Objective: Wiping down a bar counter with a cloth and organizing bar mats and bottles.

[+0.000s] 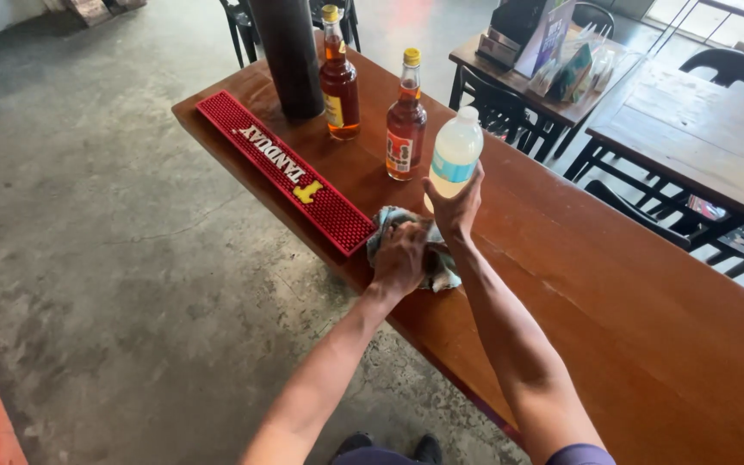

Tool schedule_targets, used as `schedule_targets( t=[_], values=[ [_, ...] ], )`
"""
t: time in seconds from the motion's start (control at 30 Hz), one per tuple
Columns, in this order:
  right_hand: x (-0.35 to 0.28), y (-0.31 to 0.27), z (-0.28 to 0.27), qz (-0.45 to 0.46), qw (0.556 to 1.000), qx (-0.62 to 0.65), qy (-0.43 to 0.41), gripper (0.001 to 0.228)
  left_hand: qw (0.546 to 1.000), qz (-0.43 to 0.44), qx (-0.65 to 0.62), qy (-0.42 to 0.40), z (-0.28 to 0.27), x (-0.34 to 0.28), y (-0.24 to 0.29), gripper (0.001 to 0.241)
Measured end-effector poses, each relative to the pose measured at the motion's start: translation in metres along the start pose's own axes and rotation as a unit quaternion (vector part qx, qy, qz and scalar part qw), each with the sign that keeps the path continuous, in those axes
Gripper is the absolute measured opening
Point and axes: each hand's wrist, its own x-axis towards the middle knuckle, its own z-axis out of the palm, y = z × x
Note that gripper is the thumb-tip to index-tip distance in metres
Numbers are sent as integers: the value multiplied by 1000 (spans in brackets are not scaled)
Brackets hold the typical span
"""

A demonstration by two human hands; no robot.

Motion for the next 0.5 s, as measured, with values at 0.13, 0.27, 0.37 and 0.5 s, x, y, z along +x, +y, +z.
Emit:
schedule_targets(
  t=[0.13, 0.27, 0.37, 0.5],
  values=[
    [1, -3, -25, 27, 998, 18, -50, 93, 978, -119, -167, 43, 34, 16, -26, 28],
    [-12, -2, -73, -22, 997, -12, -76, 90, 761, -186, -594, 182, 8, 52, -23, 35],
    [-19, -1, -123, -24, 992, -44, -115, 91, 558, -171, -808, 78, -10, 74, 2, 44],
    [-39, -10, -205, -2, 990, -85, -113, 90, 387, -79, -917, -61, 2, 84, 57, 57]
  ],
)
